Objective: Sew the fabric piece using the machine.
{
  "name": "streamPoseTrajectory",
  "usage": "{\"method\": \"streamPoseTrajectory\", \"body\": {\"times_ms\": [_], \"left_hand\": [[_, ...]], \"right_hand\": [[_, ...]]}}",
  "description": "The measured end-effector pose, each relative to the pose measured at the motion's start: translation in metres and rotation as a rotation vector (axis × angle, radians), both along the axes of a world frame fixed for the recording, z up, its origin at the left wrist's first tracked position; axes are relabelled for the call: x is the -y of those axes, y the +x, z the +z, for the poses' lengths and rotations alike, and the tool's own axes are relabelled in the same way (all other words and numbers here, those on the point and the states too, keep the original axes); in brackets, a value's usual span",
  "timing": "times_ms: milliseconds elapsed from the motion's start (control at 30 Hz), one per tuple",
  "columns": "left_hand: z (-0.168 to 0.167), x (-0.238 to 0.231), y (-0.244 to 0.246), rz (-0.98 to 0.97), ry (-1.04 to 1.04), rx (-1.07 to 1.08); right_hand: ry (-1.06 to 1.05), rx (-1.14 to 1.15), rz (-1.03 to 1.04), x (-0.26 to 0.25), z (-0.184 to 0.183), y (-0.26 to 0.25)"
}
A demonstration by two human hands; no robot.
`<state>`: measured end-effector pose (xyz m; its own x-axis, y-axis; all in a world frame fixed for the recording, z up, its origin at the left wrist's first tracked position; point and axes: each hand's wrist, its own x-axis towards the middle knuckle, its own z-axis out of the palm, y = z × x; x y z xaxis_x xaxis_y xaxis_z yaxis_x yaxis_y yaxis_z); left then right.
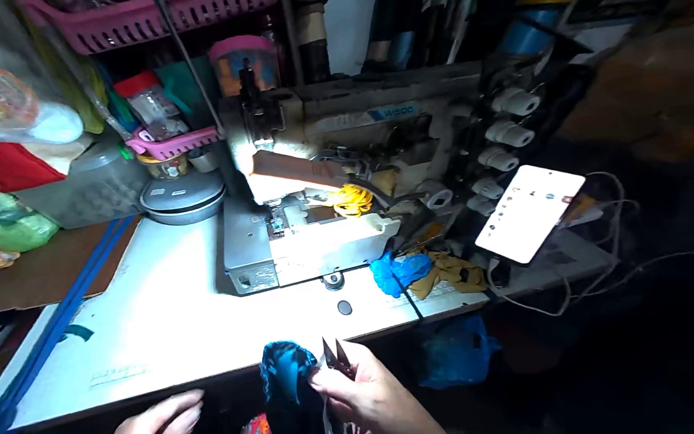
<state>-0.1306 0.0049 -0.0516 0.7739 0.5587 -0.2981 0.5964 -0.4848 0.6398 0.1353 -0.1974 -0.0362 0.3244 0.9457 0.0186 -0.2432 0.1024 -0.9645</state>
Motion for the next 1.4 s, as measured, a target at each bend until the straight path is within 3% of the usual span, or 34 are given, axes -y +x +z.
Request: {"method": "streamPoseTrajectory", "body": {"times_ms": [100,167,300,433,533,633,700,800,900,1100,1233,1300,1400], "left_hand": [[0.019,0.032,0.055,-0.019,-0.180,0.489],[0.021,0.041,0.083,-0.071,-0.267,0.628],[0.024,0.045,0.107,-0.062,-0.462,0.609],[0.026,0.041,0.110,-0.043,-0.268,0.659],[0.033,0.032,0.108,-0.188,-0.199,0.678],[0.039,0.013,0.096,-0.276,-0.240,0.621],[0.040,0.004,0.088,-0.206,-0.308,0.620],[0.041,-0.004,0.084,-0.097,-0.429,0.782],[0.048,-0.006,0.094,-0.119,-0.478,0.943],[0.062,-0.006,0.109,0.019,-0.301,0.933],[0.071,-0.002,0.128,0.166,-0.337,0.857],[0.076,-0.009,0.141,0.133,-0.174,0.788],[0.080,-0.037,0.167,0.041,0.360,0.602]], "right_hand": [[-0.018,-0.067,0.094,-0.005,0.005,-0.003],[-0.035,-0.136,0.108,-0.006,0.007,-0.006],[-0.032,-0.190,0.048,0.002,0.008,0.000],[-0.077,0.289,0.059,0.002,0.010,0.013],[-0.001,0.462,-0.027,-0.005,0.005,0.015],[0.027,0.451,-0.051,-0.004,0.018,0.020],[0.093,0.406,-0.053,-0.004,0.021,0.027],[0.060,0.294,-0.082,-0.008,0.029,0.031],[0.009,0.207,-0.065,-0.013,0.034,0.032],[-0.024,0.207,-0.069,-0.021,0.040,0.032],[-0.062,0.344,-0.077,-0.031,0.031,0.031],[-0.045,0.402,-0.062,-0.036,0.025,0.028],[-0.112,0.347,-0.064,-0.039,0.018,0.018]]}}
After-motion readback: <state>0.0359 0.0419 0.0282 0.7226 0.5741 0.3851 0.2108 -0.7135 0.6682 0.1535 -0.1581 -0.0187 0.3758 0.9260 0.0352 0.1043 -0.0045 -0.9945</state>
